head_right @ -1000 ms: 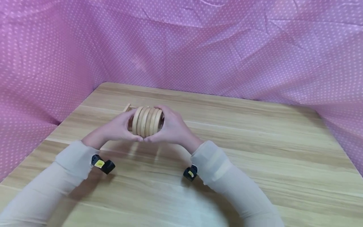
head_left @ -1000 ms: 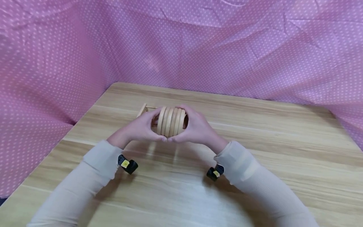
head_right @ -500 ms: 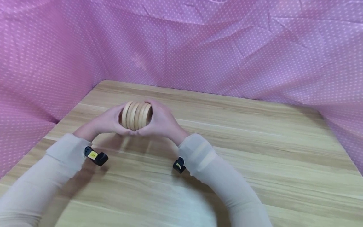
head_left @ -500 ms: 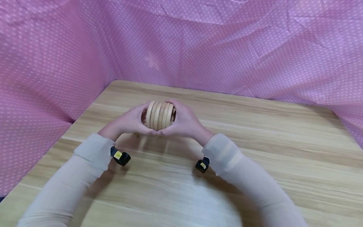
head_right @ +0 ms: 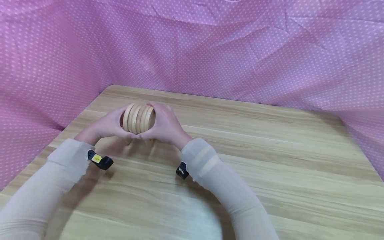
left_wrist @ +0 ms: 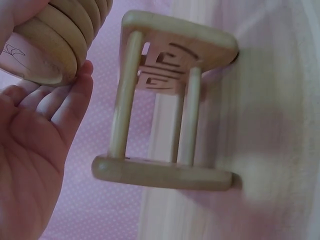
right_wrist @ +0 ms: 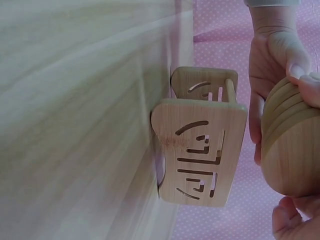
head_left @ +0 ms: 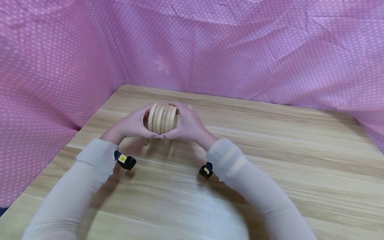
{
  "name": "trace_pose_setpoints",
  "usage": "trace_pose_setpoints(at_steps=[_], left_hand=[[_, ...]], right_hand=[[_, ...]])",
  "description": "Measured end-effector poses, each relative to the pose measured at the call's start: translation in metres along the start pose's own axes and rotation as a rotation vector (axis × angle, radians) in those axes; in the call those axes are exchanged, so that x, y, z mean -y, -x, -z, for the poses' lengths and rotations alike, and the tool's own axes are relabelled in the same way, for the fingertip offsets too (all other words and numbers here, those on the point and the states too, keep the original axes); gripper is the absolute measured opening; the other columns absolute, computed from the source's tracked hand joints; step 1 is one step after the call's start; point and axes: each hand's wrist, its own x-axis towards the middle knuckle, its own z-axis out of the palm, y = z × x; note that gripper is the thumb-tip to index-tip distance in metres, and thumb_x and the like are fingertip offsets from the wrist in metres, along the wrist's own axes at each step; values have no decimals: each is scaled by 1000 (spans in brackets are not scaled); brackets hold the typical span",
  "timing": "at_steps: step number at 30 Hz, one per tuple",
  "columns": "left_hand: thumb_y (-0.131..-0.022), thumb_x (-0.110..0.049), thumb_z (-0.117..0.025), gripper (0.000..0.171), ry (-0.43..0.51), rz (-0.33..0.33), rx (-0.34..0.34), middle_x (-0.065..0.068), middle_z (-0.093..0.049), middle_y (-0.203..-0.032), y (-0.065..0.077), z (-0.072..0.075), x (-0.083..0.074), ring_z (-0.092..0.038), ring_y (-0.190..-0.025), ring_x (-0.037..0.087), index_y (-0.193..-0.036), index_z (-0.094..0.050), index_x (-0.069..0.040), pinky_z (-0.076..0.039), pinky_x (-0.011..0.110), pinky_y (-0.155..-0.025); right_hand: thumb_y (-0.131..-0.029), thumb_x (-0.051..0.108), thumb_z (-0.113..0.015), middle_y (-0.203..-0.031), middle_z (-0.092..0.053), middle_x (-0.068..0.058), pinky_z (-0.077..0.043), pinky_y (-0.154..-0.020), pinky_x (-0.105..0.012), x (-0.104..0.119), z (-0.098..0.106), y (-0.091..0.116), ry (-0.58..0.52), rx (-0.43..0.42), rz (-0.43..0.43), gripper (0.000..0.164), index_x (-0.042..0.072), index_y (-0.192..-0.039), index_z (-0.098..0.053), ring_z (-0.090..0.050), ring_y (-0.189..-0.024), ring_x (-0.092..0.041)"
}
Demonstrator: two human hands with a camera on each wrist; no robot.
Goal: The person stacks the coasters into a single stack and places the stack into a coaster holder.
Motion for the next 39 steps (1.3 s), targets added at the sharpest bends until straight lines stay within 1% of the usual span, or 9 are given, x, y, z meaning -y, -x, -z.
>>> trace_pose_setpoints(at_steps=[6, 10, 13, 19, 21, 25, 30, 36, 39], left_hand=[[-63, -1, -81, 85, 3, -17, -13, 9, -51, -123, -3, 6, 1, -50, -111, 20, -134, -35, -8, -44, 36, -98], [-63, -3, -82, 87, 17, -1, -21, 8, -50, -125, -4, 9, 4, -49, -114, 20, -135, -35, -11, -40, 39, -102], [-63, -2, -82, 87, 34, -1, -17, 7, -49, -126, -4, 10, 6, -48, -115, 19, -136, -34, -11, -39, 38, -103], [-64, 3, -79, 87, 53, -36, -5, 9, -48, -125, -4, 14, 12, -48, -114, 17, -136, -33, -8, -41, 31, -100], [-64, 3, -79, 87, 56, -25, -1, 9, -48, -126, -3, 15, 14, -48, -114, 16, -137, -32, -8, -41, 30, -100], [-64, 3, -79, 90, 56, -5, 4, 10, -48, -128, -2, 17, 18, -47, -116, 17, -139, -31, -8, -39, 35, -103], [-64, 1, -80, 90, 57, 0, 0, 9, -47, -129, -2, 18, 20, -46, -117, 20, -139, -32, -11, -37, 42, -104], [-64, 1, -80, 91, 73, 32, 7, 9, -48, -130, -1, 20, 25, -48, -116, 22, -140, -32, -13, -39, 41, -103], [-64, 0, -79, 91, 68, 46, 19, 10, -48, -129, -1, 18, 28, -48, -115, 22, -141, -31, -13, -39, 40, -103]], right_hand=[[-53, 33, -88, -123, -54, -4, -44, -94, -34, 0, -2, -9, -2, 6, 18, 99, 14, -136, -38, -44, -109, -20], [-53, 31, -89, -127, -52, -4, -44, -96, -35, 0, -4, -12, -26, 9, 8, 102, 15, -139, -35, -43, -111, -20], [-53, 31, -89, -131, -50, -3, -42, -98, -34, -1, -8, -14, -33, -8, 24, 104, 14, -140, -34, -42, -113, -20], [-53, 29, -90, -135, -49, -3, -40, -100, -33, -5, -18, -16, -57, -70, 66, 107, 11, -141, -32, -41, -114, -20], [-53, 29, -90, -136, -48, -4, -39, -102, -33, -7, -22, -16, -64, -78, 67, 107, 10, -142, -32, -40, -116, -21], [-54, 31, -89, -138, -47, -5, -37, -104, -32, -8, -28, -17, -74, -80, 63, 108, 8, -142, -31, -39, -119, -21], [-53, 31, -90, -138, -47, -4, -39, -102, -33, -7, -30, -18, -100, -86, 47, 110, 10, -143, -30, -41, -116, -20], [-53, 30, -90, -138, -45, -2, -37, -106, -39, -8, -34, -20, -156, -72, -9, 110, 15, -144, -29, -38, -120, -20], [-53, 30, -90, -138, -44, -4, -36, -106, -40, -12, -38, -21, -188, -69, -25, 111, 15, -145, -28, -38, -121, -21]])
